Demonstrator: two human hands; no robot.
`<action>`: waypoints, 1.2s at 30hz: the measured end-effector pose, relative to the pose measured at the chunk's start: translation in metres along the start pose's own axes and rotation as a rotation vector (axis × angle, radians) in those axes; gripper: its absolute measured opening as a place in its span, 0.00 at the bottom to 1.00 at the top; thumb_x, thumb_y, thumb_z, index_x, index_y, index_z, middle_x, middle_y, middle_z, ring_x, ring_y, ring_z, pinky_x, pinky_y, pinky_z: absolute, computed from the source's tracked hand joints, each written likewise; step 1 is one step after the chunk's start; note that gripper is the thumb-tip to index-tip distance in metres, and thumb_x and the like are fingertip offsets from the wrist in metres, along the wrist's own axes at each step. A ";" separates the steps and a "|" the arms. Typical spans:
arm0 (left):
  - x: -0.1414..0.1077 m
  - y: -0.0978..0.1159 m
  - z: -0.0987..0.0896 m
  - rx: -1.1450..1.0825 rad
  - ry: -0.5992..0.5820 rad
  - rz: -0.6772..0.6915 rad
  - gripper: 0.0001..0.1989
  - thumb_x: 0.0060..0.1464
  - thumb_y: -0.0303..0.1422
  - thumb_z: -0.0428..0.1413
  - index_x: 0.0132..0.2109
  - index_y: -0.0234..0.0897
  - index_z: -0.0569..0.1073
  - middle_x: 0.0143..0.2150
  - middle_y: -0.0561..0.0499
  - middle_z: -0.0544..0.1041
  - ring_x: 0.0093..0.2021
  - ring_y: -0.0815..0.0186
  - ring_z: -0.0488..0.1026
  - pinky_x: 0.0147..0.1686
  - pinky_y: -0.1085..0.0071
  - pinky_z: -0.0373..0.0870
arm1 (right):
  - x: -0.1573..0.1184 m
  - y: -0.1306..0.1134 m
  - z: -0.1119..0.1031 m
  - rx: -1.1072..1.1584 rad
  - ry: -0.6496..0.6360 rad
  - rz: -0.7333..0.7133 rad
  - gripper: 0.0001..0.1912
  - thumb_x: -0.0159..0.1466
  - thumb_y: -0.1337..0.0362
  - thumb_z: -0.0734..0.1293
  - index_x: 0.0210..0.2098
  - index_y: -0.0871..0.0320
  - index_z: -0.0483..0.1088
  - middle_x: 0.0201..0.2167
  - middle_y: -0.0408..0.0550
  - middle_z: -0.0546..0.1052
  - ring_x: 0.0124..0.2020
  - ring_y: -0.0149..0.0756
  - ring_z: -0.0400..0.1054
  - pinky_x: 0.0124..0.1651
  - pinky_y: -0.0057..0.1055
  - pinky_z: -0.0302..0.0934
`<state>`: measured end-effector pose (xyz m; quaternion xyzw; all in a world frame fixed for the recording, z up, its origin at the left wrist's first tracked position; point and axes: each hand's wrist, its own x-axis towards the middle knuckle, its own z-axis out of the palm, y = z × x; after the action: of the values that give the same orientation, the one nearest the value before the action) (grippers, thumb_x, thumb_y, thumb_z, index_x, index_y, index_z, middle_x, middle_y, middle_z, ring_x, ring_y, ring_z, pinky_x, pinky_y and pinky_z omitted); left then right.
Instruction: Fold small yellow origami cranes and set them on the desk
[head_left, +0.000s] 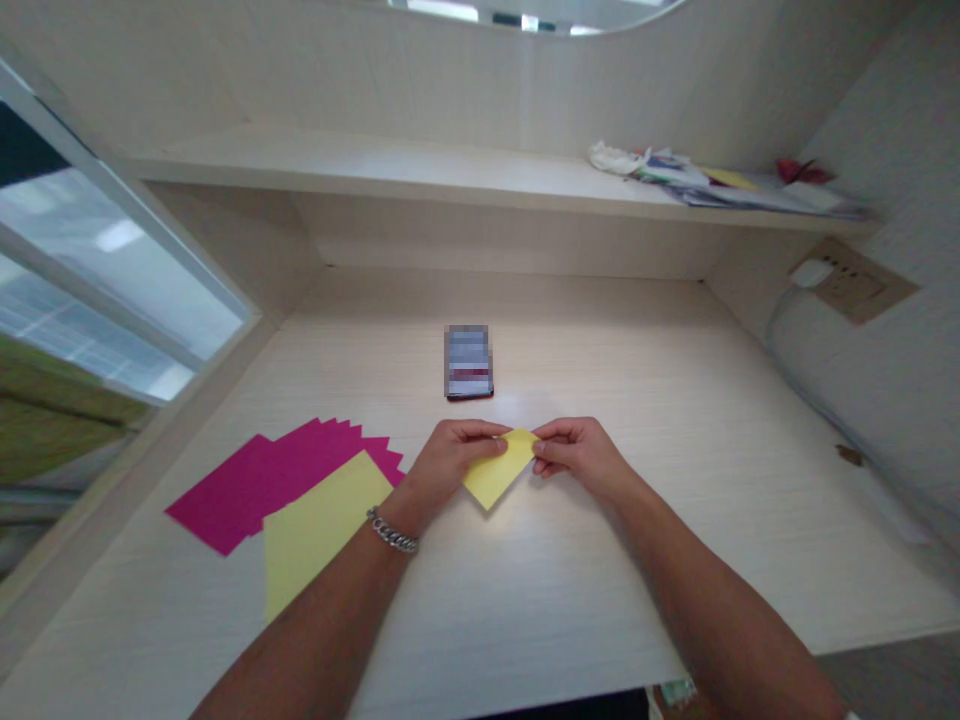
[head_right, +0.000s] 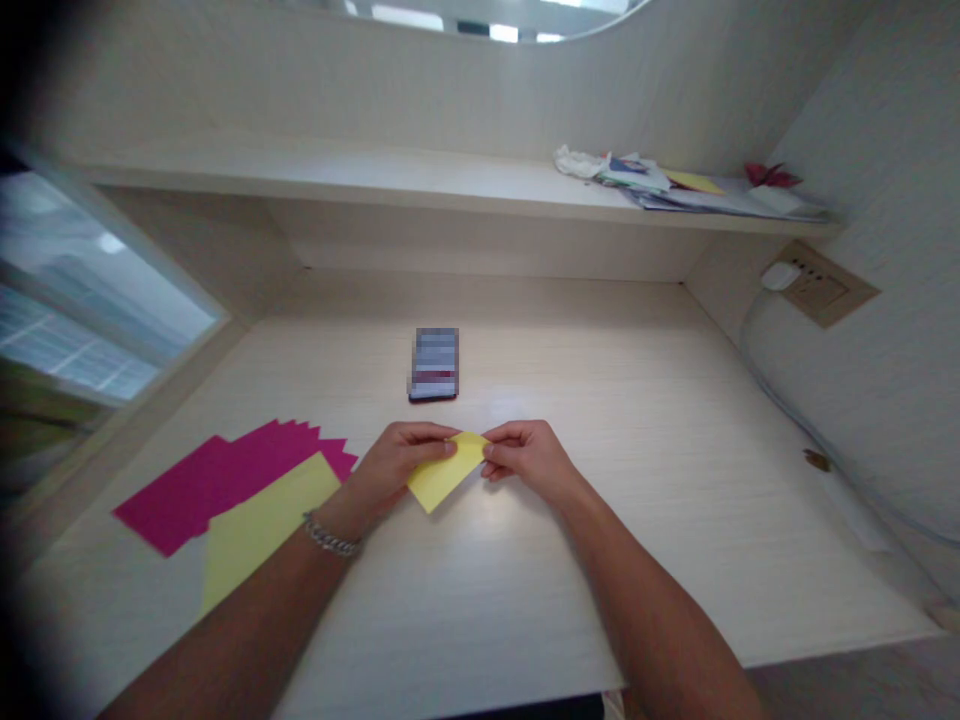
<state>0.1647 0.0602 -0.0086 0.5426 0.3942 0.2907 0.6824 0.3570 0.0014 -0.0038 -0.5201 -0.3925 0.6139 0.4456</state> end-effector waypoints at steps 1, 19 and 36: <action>-0.002 0.001 0.001 -0.013 0.002 0.001 0.13 0.42 0.34 0.62 0.38 0.35 0.80 0.33 0.44 0.80 0.27 0.65 0.72 0.27 0.70 0.64 | 0.000 0.000 0.000 0.017 0.002 -0.003 0.18 0.48 0.60 0.74 0.35 0.64 0.75 0.21 0.48 0.77 0.21 0.31 0.71 0.29 0.29 0.69; -0.012 0.003 0.008 0.000 0.013 0.079 0.07 0.44 0.31 0.61 0.34 0.39 0.80 0.31 0.49 0.78 0.27 0.68 0.70 0.27 0.72 0.64 | -0.006 0.001 -0.001 0.173 -0.026 -0.035 0.14 0.47 0.65 0.74 0.34 0.61 0.77 0.22 0.48 0.78 0.22 0.32 0.72 0.29 0.30 0.69; -0.013 0.002 0.006 0.279 -0.034 0.116 0.07 0.47 0.30 0.58 0.34 0.36 0.80 0.30 0.49 0.79 0.27 0.68 0.71 0.27 0.73 0.64 | -0.006 0.002 0.004 0.014 -0.006 -0.030 0.14 0.51 0.59 0.73 0.33 0.62 0.76 0.21 0.46 0.76 0.20 0.29 0.69 0.26 0.27 0.66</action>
<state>0.1635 0.0469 -0.0031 0.6590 0.3872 0.2628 0.5889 0.3526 -0.0051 -0.0037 -0.5091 -0.3974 0.6114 0.4572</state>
